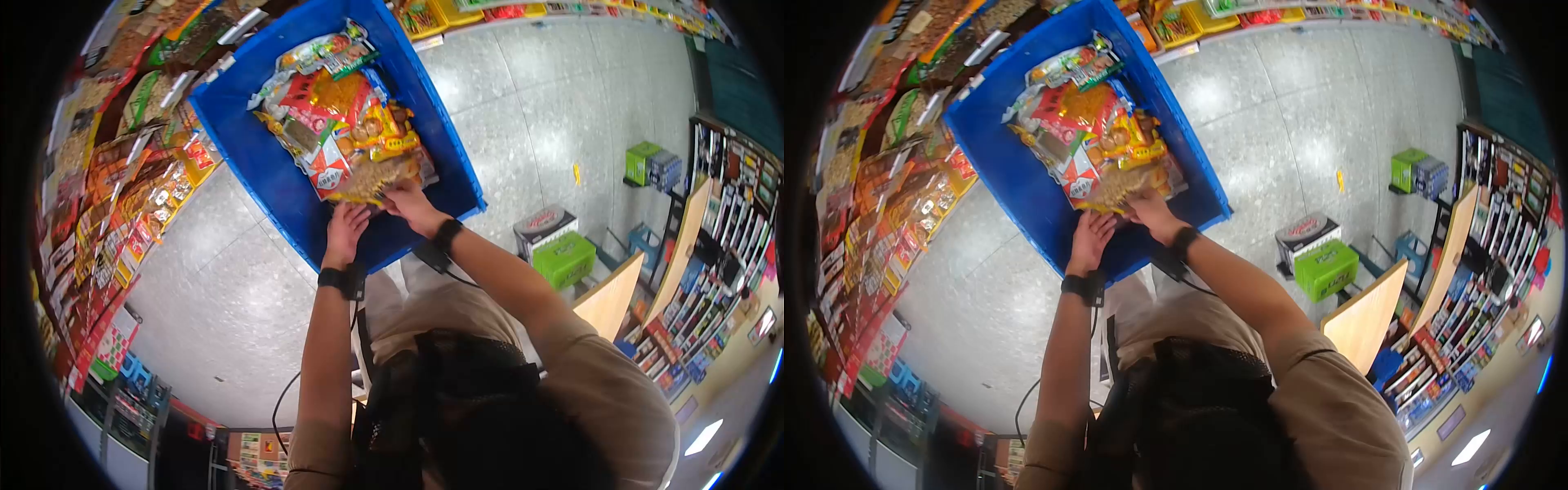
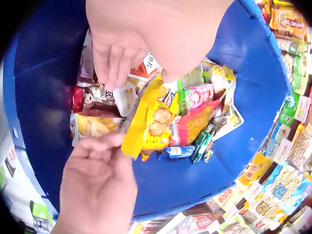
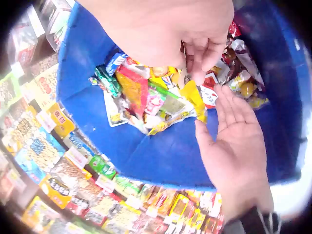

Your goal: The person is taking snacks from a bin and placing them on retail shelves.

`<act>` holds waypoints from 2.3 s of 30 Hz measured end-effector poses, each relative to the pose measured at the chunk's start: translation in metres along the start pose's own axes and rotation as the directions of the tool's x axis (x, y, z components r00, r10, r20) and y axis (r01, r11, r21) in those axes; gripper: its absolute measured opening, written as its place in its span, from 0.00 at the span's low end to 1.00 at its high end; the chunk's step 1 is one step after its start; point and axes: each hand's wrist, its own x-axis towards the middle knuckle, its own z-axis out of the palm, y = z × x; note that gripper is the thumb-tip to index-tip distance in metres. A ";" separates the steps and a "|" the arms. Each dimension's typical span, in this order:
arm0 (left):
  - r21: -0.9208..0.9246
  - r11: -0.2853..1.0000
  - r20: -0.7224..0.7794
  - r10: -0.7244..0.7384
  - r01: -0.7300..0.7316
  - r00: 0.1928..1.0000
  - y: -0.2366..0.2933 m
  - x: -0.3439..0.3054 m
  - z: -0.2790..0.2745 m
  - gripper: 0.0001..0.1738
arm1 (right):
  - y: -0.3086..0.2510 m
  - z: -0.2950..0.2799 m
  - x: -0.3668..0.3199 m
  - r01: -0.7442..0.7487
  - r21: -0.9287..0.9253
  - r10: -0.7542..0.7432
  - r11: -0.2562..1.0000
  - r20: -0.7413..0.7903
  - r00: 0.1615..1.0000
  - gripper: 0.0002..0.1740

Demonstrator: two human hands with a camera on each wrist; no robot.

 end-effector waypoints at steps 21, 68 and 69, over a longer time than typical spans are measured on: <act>-0.165 0.542 -0.381 0.736 -0.824 0.560 -0.161 -0.230 0.165 0.12 | -0.158 -0.119 -0.212 0.492 -0.447 0.091 0.747 0.802 0.590 0.08; 0.061 0.491 -0.512 0.763 -0.869 0.395 -0.088 -0.416 -0.041 0.27 | -0.078 0.189 -0.306 0.441 -0.401 0.087 0.803 0.810 0.579 0.19; 0.069 0.487 -0.508 0.768 -0.871 0.389 -0.085 -0.421 -0.065 0.27 | -0.065 0.208 -0.311 0.464 -0.382 0.060 0.799 0.819 0.570 0.19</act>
